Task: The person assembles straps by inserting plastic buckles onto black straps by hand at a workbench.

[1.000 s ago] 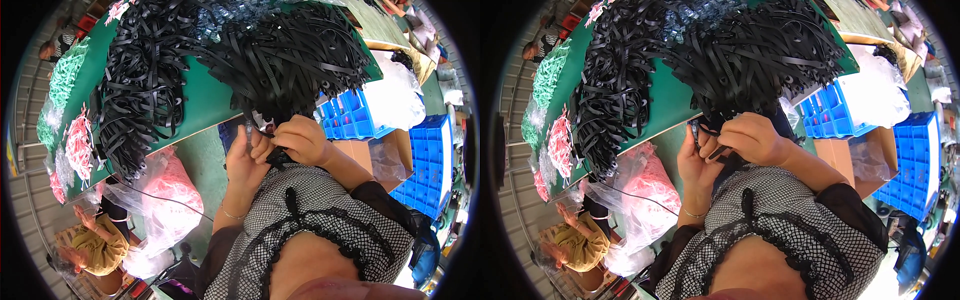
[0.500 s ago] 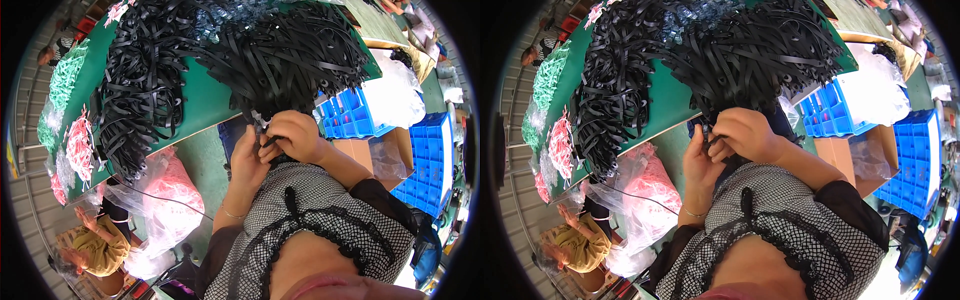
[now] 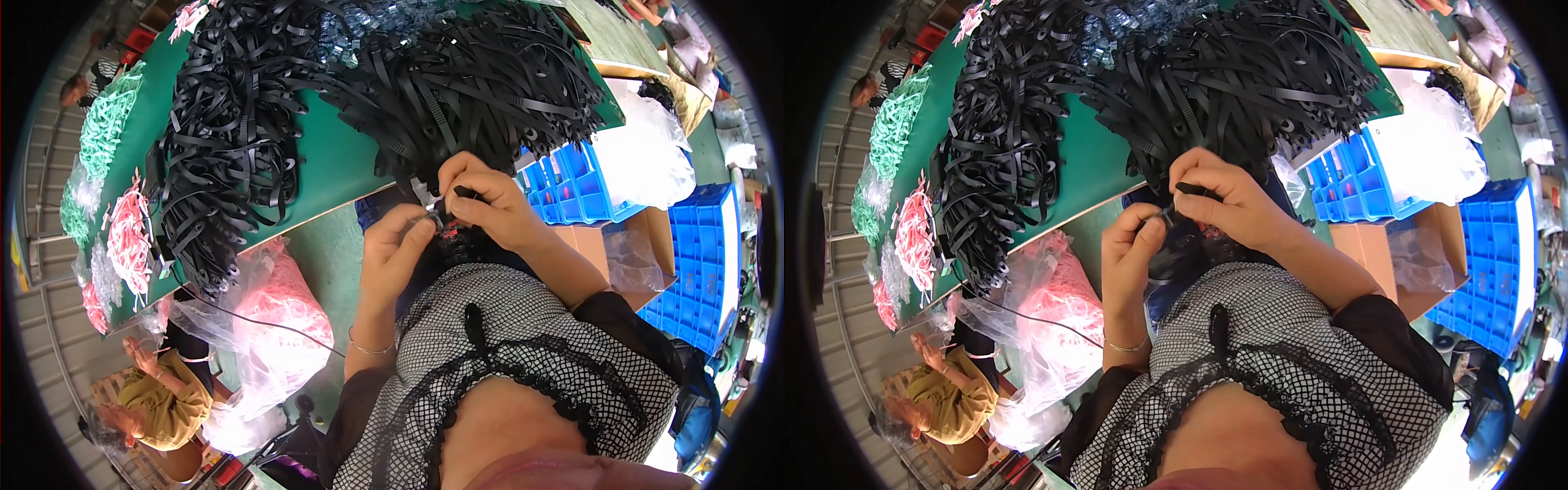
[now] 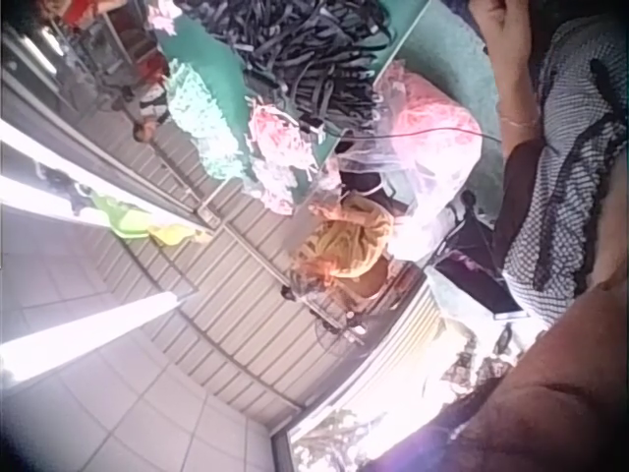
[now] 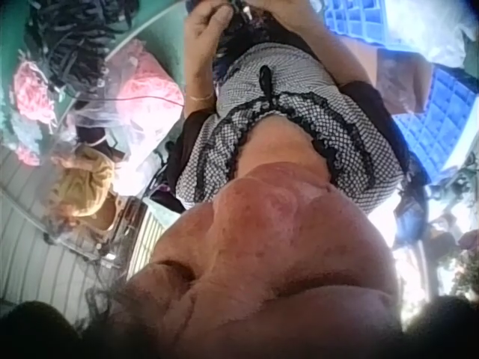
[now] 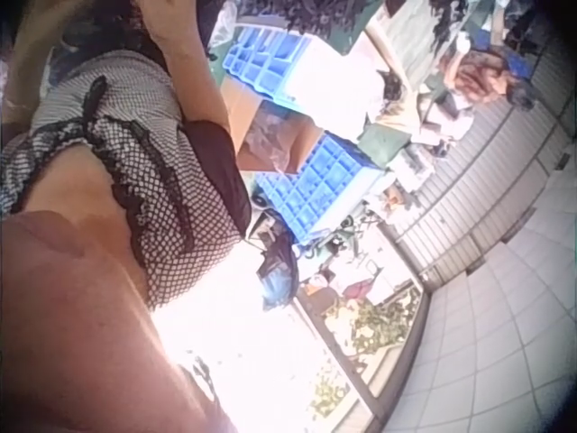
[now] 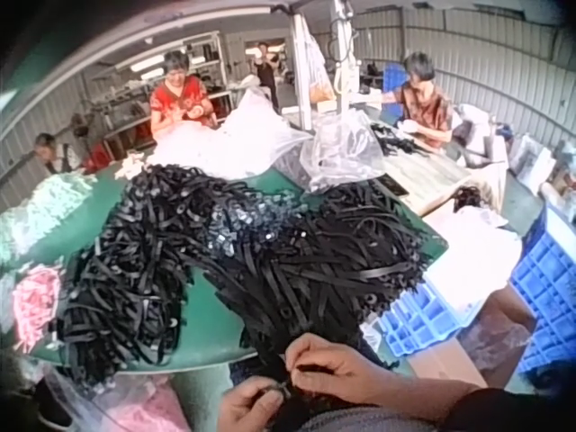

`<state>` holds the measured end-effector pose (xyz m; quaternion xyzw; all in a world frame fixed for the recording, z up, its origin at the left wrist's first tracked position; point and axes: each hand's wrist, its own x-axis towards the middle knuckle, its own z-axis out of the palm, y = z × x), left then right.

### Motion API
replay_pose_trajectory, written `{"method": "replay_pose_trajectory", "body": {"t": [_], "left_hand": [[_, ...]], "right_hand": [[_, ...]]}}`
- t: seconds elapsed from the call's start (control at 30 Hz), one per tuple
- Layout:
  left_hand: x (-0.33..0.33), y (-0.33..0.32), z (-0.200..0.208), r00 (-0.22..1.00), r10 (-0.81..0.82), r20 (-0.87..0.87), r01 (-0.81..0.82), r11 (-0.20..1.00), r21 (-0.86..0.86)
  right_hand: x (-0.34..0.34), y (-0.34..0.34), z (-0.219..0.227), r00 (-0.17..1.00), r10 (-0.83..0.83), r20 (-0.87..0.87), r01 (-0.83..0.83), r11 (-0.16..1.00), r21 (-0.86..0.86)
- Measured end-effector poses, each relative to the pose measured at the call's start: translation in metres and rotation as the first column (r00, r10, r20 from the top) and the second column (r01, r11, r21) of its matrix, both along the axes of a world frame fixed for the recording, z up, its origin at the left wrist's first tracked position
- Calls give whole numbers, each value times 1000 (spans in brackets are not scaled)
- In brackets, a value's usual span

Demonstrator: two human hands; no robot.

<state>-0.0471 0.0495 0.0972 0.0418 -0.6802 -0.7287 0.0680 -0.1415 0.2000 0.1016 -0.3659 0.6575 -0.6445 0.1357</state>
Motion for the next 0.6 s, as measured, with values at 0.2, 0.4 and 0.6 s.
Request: {"method": "replay_pose_trajectory", "body": {"t": [0.2,0.4,0.6], "left_hand": [[-6,-2,-1,992,-105,-73,112,989,97],[-9,-5,-2,1000,-18,20,13,971,238],[-10,-5,-11,987,-140,79,63,790,610]], "right_hand": [[3,-2,-3,583,424,693,-146,894,-424],[-2,-2,-13,819,186,543,-120,981,-155],[-2,5,-19,674,252,694,-225,965,-133]]}}
